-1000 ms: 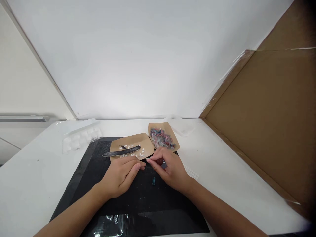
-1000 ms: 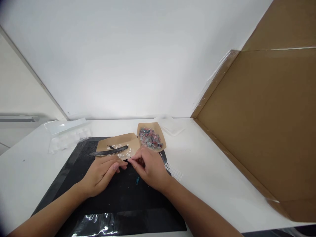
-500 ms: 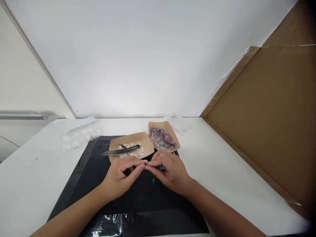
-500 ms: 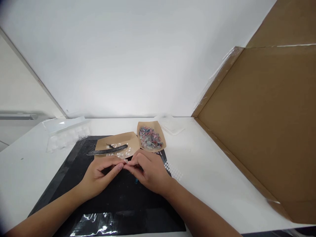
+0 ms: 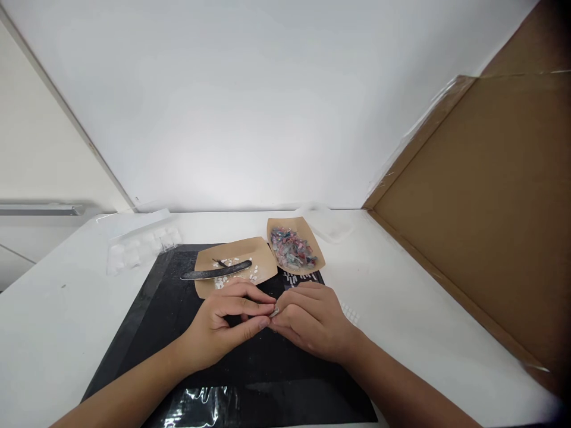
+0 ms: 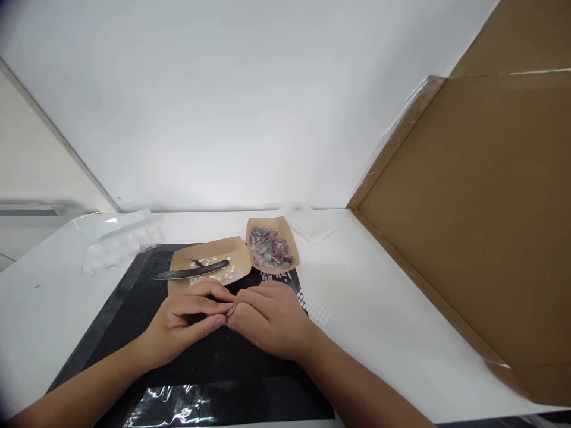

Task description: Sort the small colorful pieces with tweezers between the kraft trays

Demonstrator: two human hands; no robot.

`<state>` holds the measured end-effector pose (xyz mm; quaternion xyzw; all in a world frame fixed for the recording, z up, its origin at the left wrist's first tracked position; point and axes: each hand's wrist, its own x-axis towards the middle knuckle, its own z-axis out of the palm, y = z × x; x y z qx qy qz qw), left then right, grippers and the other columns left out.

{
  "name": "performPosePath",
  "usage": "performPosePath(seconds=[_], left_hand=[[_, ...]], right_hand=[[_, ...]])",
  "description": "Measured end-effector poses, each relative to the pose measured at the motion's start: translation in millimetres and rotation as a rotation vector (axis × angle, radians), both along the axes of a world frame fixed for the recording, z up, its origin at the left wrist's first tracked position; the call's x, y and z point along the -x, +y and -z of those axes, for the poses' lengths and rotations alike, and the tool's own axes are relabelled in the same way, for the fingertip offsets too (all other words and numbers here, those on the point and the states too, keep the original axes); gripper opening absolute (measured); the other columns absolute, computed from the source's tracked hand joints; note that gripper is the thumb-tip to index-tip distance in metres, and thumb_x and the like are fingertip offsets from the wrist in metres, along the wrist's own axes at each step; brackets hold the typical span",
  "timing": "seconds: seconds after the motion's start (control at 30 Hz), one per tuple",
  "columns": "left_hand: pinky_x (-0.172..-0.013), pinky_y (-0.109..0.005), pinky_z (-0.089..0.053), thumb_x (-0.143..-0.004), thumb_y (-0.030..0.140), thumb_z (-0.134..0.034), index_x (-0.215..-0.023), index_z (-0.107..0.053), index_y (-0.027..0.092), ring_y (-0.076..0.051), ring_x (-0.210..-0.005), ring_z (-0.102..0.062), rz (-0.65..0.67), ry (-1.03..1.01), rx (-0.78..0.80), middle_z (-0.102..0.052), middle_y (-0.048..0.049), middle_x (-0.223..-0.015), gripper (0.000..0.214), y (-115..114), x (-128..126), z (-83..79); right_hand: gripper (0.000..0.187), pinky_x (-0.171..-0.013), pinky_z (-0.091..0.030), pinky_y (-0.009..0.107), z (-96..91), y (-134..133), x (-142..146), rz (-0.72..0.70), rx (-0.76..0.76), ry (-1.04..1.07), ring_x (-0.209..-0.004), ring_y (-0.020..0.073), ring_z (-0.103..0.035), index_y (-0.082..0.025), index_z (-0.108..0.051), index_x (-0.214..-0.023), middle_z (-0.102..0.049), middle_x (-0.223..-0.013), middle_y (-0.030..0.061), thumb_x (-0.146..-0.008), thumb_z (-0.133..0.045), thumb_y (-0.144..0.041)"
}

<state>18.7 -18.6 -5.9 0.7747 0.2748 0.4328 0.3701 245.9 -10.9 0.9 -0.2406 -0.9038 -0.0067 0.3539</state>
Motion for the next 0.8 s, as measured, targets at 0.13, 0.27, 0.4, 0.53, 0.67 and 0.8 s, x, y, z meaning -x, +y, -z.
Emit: performPosePath(seconds=[0.13,0.27,0.4,0.53,0.67,0.8], left_hand=[[-0.086,-0.041,-0.062,-0.095,0.022,-0.072,-0.111,-0.083,0.027,-0.025,-0.099,-0.073,-0.020,0.000,0.050,-0.079,-0.0120,-0.109,0.020,-1.4,-0.9,0.4],[-0.085,-0.039,-0.062,-0.092,0.018,-0.074,-0.107,-0.084,0.027,-0.023,-0.095,-0.073,-0.019,-0.010,0.071,-0.078,-0.0102,-0.107,0.020,-2.3,-1.0,2.6],[-0.086,-0.039,-0.060,-0.093,0.016,-0.073,-0.105,-0.084,0.026,-0.022,-0.094,-0.072,0.009,-0.003,0.106,-0.076,-0.0096,-0.105,0.019,-3.5,-1.1,2.7],[-0.083,-0.037,-0.060,-0.093,0.018,-0.073,-0.102,-0.084,0.024,-0.021,-0.090,-0.070,0.018,0.007,0.130,-0.076,-0.0094,-0.102,0.016,-4.1,-1.3,1.4],[-0.078,-0.034,-0.058,-0.092,0.018,-0.073,-0.097,-0.084,0.022,-0.020,-0.088,-0.068,0.006,0.014,0.131,-0.075,-0.0096,-0.098,0.012,-4.6,-2.0,0.8],[-0.071,-0.029,-0.056,-0.092,0.018,-0.073,-0.093,-0.081,0.020,-0.018,-0.084,-0.067,-0.020,-0.011,0.140,-0.074,-0.0094,-0.096,0.009,-5.8,-3.4,0.9]], right_hand=[[0.028,-0.061,-0.046,0.027,-1.5,-0.7,0.4,0.002,0.014,-0.004,-0.063,0.0122,-0.063,-0.025,-0.055,-0.072,-0.070,-0.073,-0.0027,-0.099,-0.060,-0.025],[0.030,-0.059,-0.042,0.026,0.7,-0.3,2.4,0.010,0.031,0.013,-0.060,0.0113,-0.059,-0.024,-0.050,-0.072,-0.067,-0.070,-0.0032,-0.100,-0.059,-0.027],[0.034,-0.056,-0.036,0.026,3.4,0.5,3.9,0.008,0.049,0.060,-0.056,0.0114,-0.053,-0.024,-0.042,-0.073,-0.060,-0.065,-0.0038,-0.100,-0.060,-0.031],[0.032,-0.056,-0.034,0.027,9.1,2.3,2.7,-0.011,0.090,0.044,-0.055,0.0123,-0.049,-0.025,-0.041,-0.077,-0.061,-0.067,-0.0043,-0.100,-0.062,-0.035],[0.027,-0.059,-0.036,0.026,16.4,2.9,2.0,-0.015,0.178,0.071,-0.056,0.0125,-0.052,-0.026,-0.042,-0.082,-0.064,-0.072,-0.0046,-0.097,-0.065,-0.032],[0.022,-0.060,-0.040,0.025,17.2,2.9,2.9,0.004,0.216,0.138,-0.061,0.0123,-0.058,-0.025,-0.048,-0.090,-0.066,-0.078,-0.0033,-0.096,-0.067,-0.034]])
